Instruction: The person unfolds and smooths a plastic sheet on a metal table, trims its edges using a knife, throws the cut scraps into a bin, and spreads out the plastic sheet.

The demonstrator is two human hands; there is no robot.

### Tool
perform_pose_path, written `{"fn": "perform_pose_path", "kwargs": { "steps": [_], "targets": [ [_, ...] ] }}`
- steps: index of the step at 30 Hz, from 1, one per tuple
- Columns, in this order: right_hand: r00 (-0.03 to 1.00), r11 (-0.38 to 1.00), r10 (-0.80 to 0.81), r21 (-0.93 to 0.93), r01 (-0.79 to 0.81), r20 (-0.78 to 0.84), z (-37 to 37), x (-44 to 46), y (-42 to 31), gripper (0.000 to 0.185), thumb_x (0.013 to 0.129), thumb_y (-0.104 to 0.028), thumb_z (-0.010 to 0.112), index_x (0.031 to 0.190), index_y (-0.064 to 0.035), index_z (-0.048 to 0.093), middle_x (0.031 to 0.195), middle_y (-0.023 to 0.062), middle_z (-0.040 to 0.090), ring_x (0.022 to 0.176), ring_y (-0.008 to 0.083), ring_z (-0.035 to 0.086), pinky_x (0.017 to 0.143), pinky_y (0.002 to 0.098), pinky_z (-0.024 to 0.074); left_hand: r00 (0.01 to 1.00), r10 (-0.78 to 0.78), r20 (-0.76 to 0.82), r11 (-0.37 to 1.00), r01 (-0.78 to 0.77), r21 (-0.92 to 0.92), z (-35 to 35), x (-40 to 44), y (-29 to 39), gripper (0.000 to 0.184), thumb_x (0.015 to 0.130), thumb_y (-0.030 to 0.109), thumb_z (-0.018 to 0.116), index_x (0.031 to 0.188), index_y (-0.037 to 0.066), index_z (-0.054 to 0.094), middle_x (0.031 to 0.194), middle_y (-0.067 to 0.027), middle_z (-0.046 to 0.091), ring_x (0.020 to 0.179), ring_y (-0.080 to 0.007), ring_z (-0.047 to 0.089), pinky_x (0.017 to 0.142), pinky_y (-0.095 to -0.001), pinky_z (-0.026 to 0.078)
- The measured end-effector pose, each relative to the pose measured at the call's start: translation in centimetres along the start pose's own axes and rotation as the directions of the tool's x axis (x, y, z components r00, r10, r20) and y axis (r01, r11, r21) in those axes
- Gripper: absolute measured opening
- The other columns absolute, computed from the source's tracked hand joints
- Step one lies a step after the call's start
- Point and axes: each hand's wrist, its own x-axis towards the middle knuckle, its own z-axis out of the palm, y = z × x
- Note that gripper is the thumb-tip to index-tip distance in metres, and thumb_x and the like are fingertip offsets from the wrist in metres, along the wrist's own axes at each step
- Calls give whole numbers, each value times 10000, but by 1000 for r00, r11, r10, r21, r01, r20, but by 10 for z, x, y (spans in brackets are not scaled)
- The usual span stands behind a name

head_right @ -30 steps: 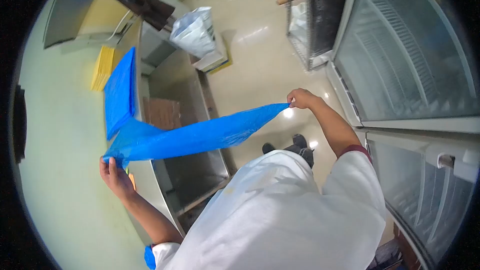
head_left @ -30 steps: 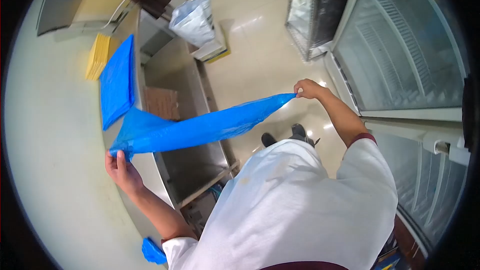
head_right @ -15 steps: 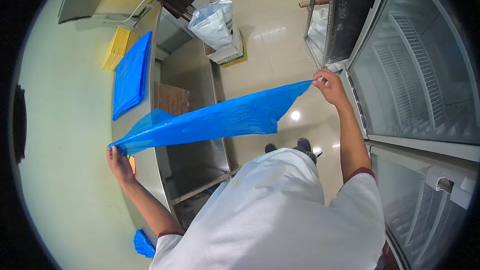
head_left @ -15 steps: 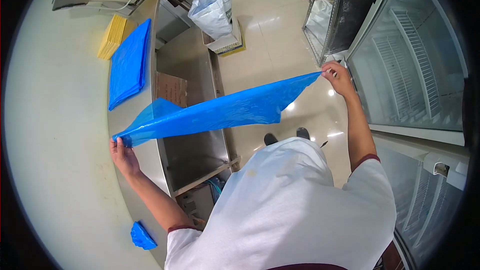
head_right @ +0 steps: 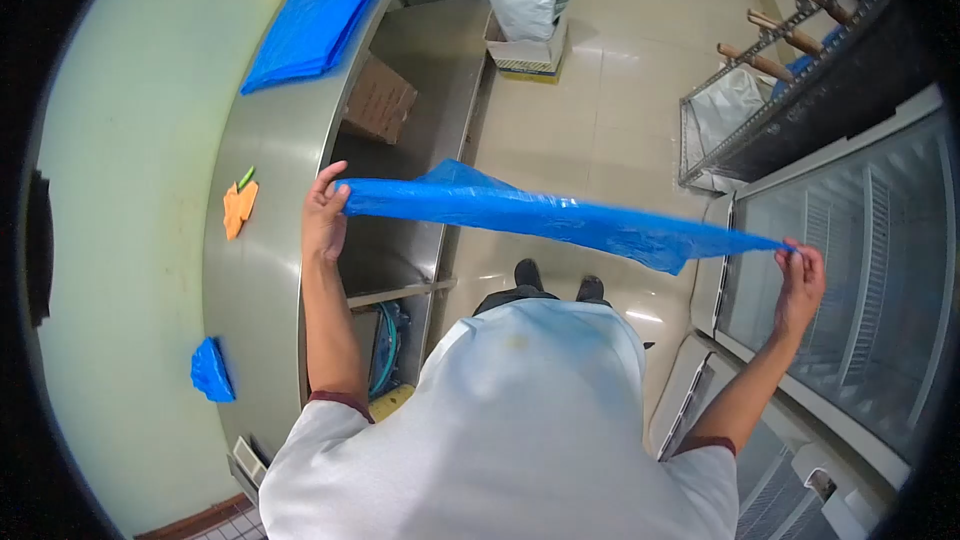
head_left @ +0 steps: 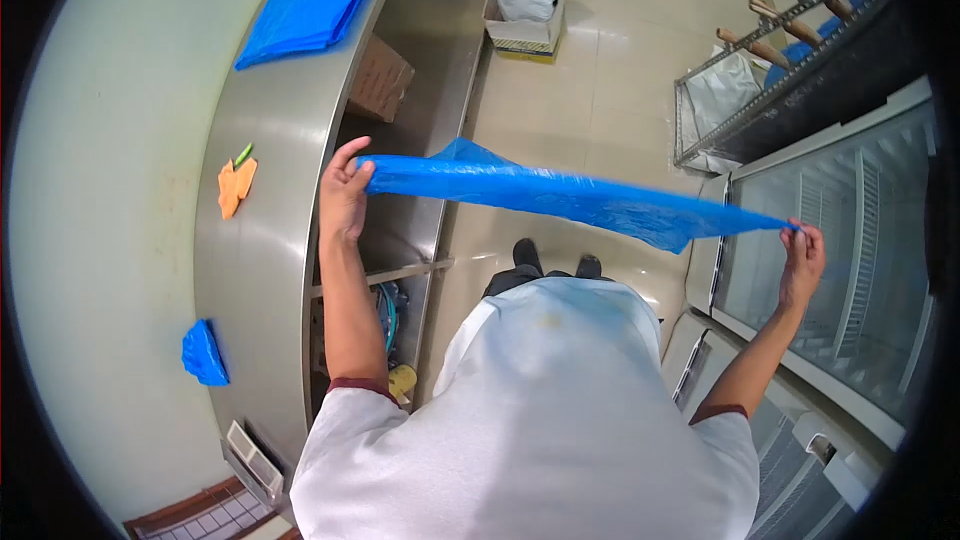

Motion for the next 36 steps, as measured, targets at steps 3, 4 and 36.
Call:
{"fn": "perform_pose_path", "kwargs": {
  "steps": [3,4,36],
  "targets": [
    [1000,999,21,33,-21,4,-25,-2,5,133,948,-112,599,1057,-39,573,1156,143,610,1005,175,616,901,292,519,1000,24,6,1000,-24,-4,2,-2,-16,384,846,51,714,1205,19,581,901,-14,660,855,-93,610,818,-251,458],
    [1000,999,21,42,-21,6,-29,-3,6,131,949,-110,597,1058,-42,573,1159,142,609,1015,177,614,908,292,518,999,49,-8,999,-49,-14,3,-2,-19,335,845,29,707,1164,6,604,901,-25,667,837,-88,611,793,-240,466],
    [998,997,32,-77,-28,56,-39,17,11,185,942,-80,598,1100,12,626,1225,139,588,1147,206,568,1028,320,472,998,-41,-45,966,28,-256,-23,-16,-61,209,831,50,726,1027,-10,689,900,-77,697,799,-123,634,763,-254,493]
  ]
}}
